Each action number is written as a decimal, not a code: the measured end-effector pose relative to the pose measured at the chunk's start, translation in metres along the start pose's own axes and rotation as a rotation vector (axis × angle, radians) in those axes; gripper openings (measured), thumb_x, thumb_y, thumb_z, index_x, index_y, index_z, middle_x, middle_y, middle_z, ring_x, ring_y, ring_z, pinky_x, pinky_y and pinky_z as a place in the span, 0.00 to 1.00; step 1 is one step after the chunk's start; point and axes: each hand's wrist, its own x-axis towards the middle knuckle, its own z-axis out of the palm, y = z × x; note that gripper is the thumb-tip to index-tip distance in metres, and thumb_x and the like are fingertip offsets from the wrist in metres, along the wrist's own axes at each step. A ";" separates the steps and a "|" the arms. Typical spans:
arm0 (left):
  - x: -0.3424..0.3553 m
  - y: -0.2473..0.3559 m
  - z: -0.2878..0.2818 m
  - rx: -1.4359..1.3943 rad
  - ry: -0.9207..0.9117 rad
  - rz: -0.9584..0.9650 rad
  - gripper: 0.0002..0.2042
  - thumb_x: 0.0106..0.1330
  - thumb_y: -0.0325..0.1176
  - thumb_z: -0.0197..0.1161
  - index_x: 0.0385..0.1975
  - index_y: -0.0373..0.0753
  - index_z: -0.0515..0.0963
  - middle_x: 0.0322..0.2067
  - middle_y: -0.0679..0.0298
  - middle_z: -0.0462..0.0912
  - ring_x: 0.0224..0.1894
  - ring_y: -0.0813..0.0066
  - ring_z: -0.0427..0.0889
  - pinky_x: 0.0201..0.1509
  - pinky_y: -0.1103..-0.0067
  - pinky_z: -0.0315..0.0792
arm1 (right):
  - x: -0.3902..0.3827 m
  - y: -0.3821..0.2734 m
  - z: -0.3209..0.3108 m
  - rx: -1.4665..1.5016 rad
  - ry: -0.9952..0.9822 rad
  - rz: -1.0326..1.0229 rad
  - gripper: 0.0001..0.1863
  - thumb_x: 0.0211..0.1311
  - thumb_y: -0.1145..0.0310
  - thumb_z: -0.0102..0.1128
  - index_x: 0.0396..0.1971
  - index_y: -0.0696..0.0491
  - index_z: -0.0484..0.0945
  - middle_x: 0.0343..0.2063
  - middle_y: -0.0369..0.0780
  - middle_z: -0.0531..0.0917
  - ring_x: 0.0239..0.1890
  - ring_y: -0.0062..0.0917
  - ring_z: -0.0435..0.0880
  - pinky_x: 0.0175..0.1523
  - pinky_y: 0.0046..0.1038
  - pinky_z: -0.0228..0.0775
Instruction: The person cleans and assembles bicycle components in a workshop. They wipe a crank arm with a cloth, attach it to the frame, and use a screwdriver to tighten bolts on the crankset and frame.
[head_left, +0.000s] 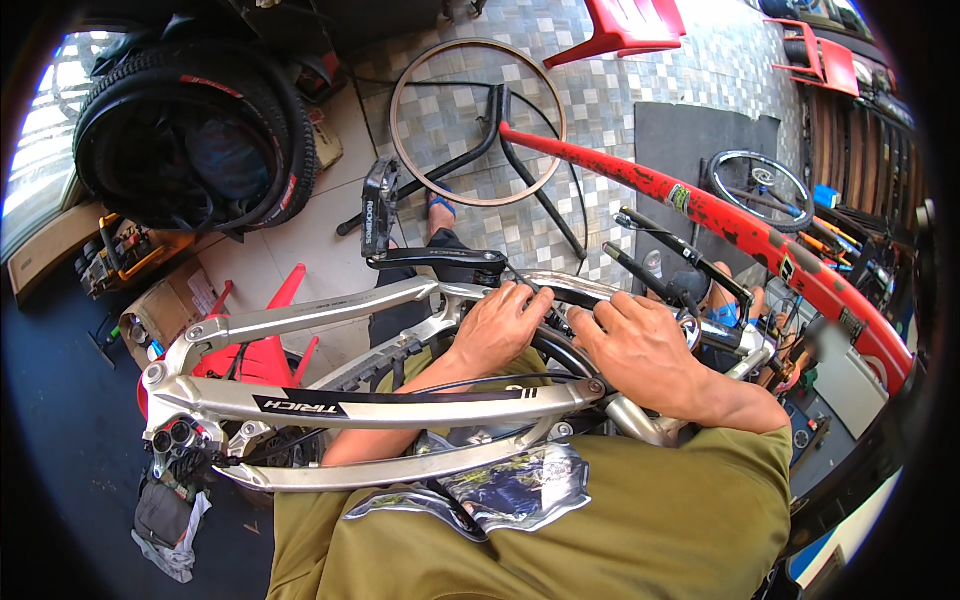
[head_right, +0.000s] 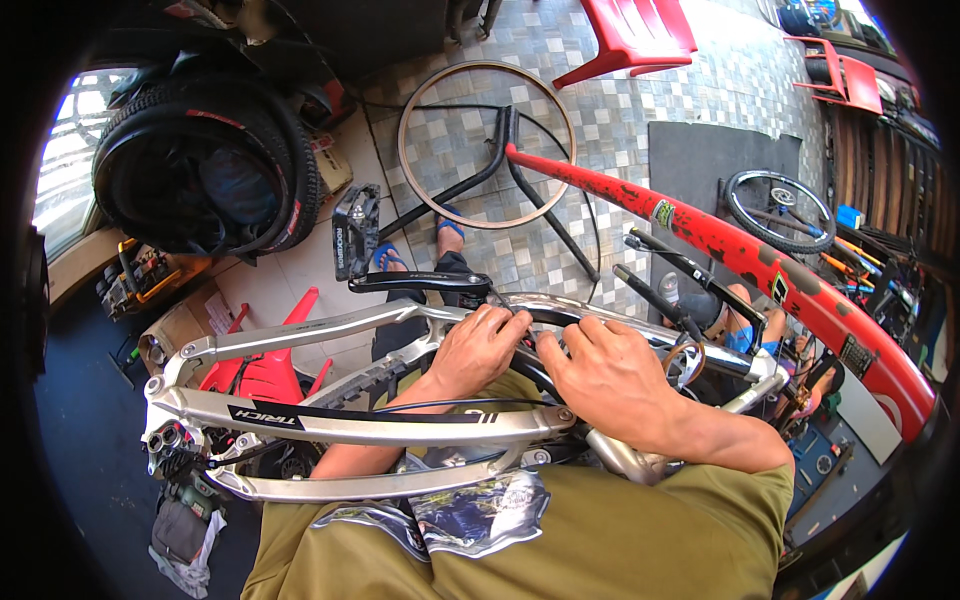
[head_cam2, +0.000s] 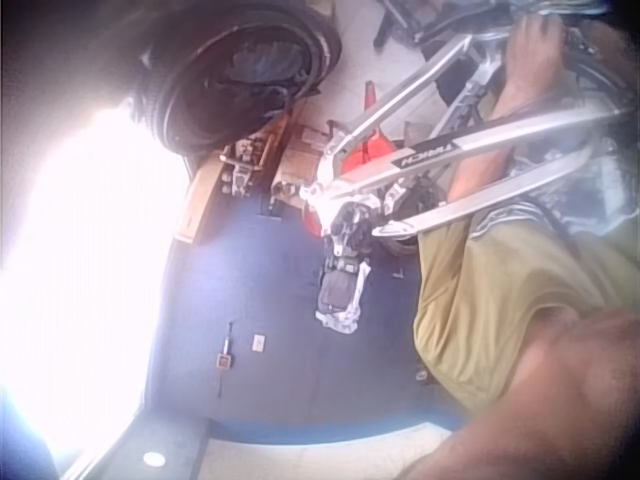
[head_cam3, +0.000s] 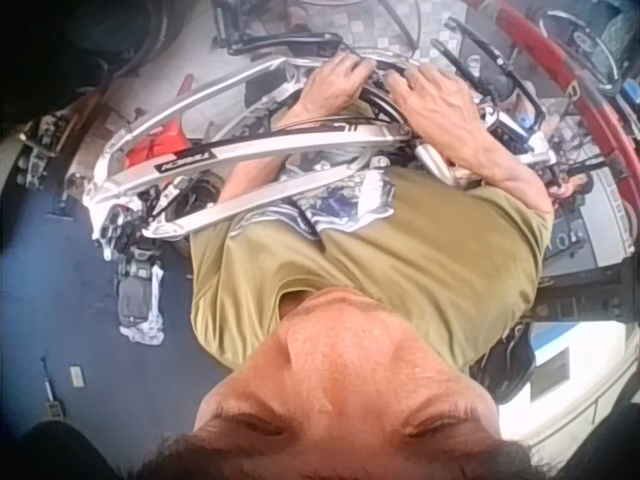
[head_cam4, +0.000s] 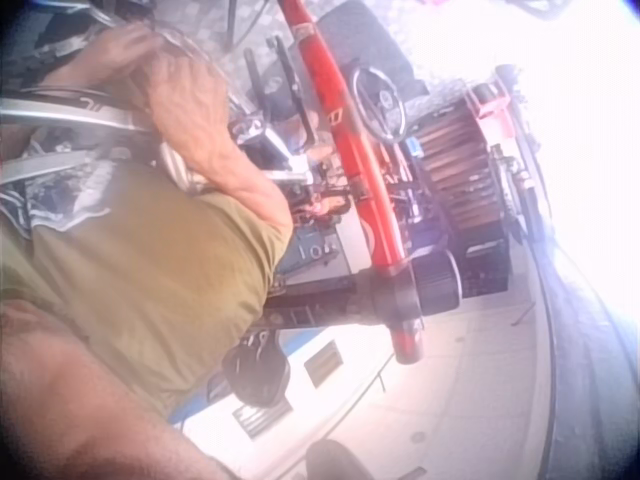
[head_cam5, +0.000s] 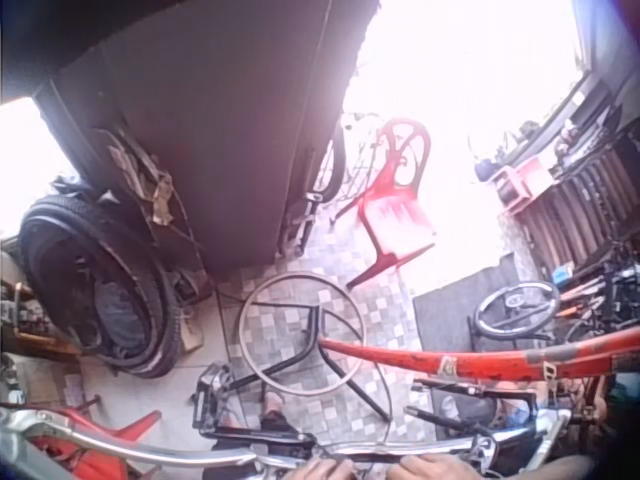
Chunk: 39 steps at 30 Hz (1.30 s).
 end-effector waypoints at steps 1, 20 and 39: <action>0.001 0.000 0.001 0.002 0.015 -0.002 0.19 0.63 0.27 0.64 0.55 0.37 0.77 0.39 0.56 0.79 0.43 0.58 0.83 0.45 0.66 0.82 | 0.000 0.000 0.002 0.007 0.015 0.005 0.07 0.53 0.69 0.65 0.32 0.53 0.80 0.25 0.36 0.78 0.33 0.28 0.81 0.37 0.31 0.75; 0.011 0.005 0.004 -0.042 0.038 -0.076 0.18 0.62 0.24 0.65 0.53 0.38 0.78 0.39 0.58 0.76 0.44 0.57 0.81 0.45 0.67 0.82 | -0.001 0.007 0.026 0.500 -0.069 0.254 0.20 0.70 0.71 0.60 0.60 0.53 0.75 0.28 0.49 0.86 0.25 0.47 0.86 0.30 0.45 0.79; 0.004 -0.003 0.008 -0.031 0.044 -0.036 0.21 0.60 0.26 0.63 0.56 0.38 0.76 0.40 0.56 0.76 0.45 0.56 0.81 0.47 0.67 0.82 | 0.011 0.012 0.067 1.860 -0.217 0.711 0.07 0.74 0.76 0.53 0.42 0.46 0.66 0.19 0.28 0.64 0.17 0.14 0.60 0.22 0.23 0.48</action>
